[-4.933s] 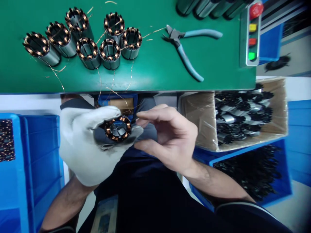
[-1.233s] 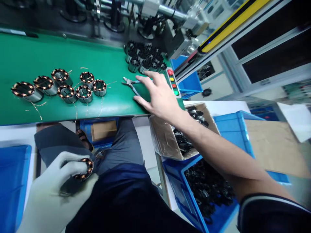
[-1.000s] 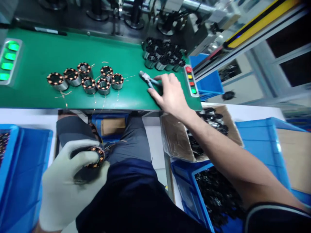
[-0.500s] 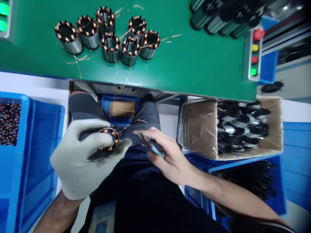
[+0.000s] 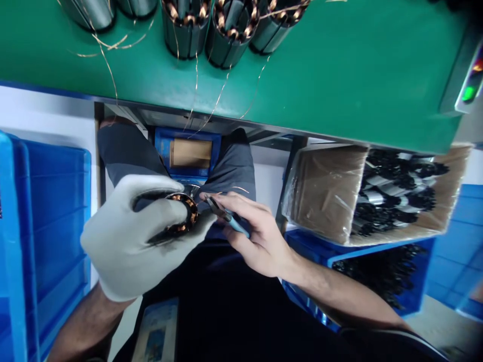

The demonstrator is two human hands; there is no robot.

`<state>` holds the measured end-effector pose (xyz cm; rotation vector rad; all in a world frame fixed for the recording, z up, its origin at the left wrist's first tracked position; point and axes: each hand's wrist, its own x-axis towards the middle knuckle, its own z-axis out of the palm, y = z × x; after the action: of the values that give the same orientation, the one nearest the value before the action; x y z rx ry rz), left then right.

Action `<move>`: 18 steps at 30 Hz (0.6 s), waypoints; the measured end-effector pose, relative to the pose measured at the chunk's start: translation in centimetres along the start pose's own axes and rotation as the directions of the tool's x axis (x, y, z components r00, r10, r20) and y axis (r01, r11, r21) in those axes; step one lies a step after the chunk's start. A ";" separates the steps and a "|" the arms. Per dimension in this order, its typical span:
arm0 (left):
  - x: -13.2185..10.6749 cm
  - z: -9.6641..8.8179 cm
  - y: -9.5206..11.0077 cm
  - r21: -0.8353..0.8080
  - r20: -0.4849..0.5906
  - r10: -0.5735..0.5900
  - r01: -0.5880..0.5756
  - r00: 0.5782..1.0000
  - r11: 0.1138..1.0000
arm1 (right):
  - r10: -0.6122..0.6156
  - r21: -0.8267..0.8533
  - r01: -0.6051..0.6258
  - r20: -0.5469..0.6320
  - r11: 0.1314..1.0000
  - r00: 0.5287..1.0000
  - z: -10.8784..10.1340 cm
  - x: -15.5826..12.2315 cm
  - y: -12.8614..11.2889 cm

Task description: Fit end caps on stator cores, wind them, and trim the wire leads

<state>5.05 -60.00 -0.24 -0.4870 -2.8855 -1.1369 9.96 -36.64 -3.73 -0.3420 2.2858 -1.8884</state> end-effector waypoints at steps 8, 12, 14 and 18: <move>0.2 1.5 -2.1 -0.101 -0.086 -0.012 0.003 0.996 0.995 | 0.107 -0.015 -0.107 -0.014 0.994 0.994 0.1 1.2 2.1; 0.3 2.9 -3.3 -0.696 0.056 -0.340 0.281 0.939 0.661 | 0.113 -0.192 -0.122 -0.059 0.974 0.992 -0.2 1.7 3.8; 0.5 3.3 -3.1 -0.841 0.171 -0.488 0.385 0.856 0.381 | 0.025 -0.301 -0.050 -0.087 0.952 0.996 -0.3 1.8 4.1; 1.2 4.1 -1.6 -0.864 0.264 -0.569 0.453 0.778 0.218 | -0.201 -0.458 0.114 -0.146 0.881 0.969 -0.3 1.9 3.8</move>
<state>3.88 -58.04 -4.25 0.6972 -1.9984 -2.7164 7.73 -36.21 -7.36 -0.4308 2.9029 -1.4876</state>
